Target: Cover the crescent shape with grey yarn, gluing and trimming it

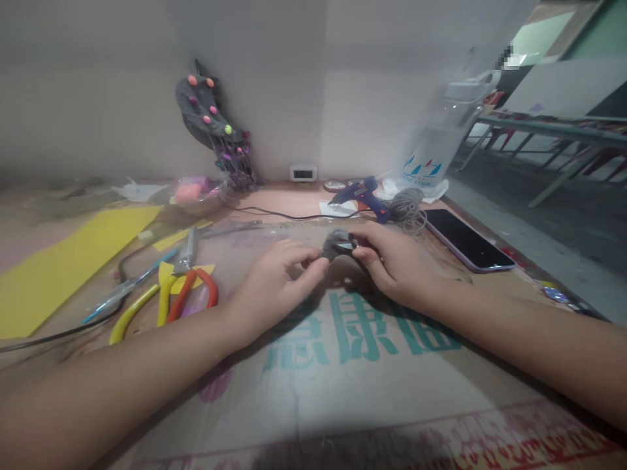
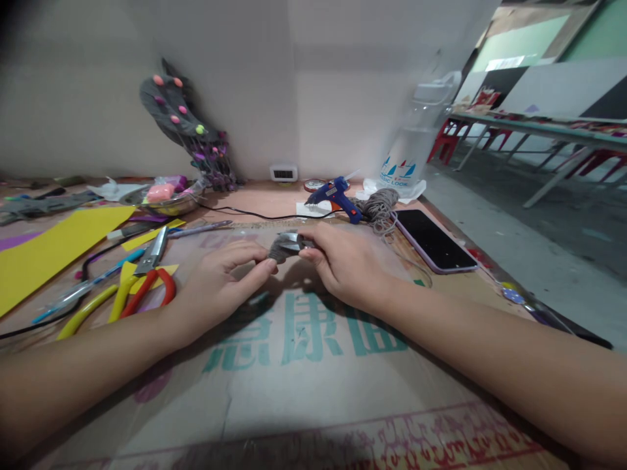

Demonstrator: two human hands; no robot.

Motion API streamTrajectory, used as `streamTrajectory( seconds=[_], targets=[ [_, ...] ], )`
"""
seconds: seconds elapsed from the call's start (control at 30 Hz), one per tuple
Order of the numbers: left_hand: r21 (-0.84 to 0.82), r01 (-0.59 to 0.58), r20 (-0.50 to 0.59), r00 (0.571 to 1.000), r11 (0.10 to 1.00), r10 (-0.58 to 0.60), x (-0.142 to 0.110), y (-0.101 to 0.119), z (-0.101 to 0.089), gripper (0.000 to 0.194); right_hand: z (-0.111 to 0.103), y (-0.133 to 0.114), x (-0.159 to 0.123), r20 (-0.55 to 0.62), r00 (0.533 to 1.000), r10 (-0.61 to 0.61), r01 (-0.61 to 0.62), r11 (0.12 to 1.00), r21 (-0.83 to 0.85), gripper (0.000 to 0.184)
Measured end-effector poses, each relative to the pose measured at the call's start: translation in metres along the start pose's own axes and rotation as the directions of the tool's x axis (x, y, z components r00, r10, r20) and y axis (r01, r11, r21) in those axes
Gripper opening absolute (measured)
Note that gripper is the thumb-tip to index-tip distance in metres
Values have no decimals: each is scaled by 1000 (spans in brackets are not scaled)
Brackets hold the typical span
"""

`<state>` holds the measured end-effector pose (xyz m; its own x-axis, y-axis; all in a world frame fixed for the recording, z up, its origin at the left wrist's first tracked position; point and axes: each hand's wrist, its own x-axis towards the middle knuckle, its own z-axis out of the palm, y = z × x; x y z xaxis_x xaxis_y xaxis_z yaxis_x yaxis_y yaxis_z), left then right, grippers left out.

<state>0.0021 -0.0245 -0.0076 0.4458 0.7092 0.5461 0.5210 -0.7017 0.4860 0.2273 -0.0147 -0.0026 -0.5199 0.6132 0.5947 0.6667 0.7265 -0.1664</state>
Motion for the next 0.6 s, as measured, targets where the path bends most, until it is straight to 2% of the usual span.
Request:
streamTrajectory(
  seconds=[0.1, 0.2, 0.33, 0.43, 0.53, 0.6],
  targets=[
    [-8, 26, 18, 1000, 1000, -26, 1, 2, -1, 21, 1, -1, 0, -50, 996, 79, -73, 992, 107, 31],
    [-37, 39, 50, 998, 999, -37, 1, 2, -2, 23, 2, -1, 4, -54, 972, 228, -211, 952, 222, 38],
    [-96, 50, 112, 993, 994, -39, 1, 1, -1, 25, 5, 3, 9, 10, 920, 392, -376, 875, 307, 22],
    [-111, 83, 161, 985, 990, -65, 1, -1, 1, 25, 5, 6, 10, 16, 903, 430, -407, 842, 354, 32],
    [-129, 161, 115, 982, 978, -147, 1, -3, 2, 18, 5, 7, 10, 17, 909, 417, -392, 838, 380, 35],
    [-130, 196, 68, 980, 972, -189, 2, -3, 2, 22, 4, 6, 10, 17, 915, 404, -381, 848, 369, 35]
  ],
)
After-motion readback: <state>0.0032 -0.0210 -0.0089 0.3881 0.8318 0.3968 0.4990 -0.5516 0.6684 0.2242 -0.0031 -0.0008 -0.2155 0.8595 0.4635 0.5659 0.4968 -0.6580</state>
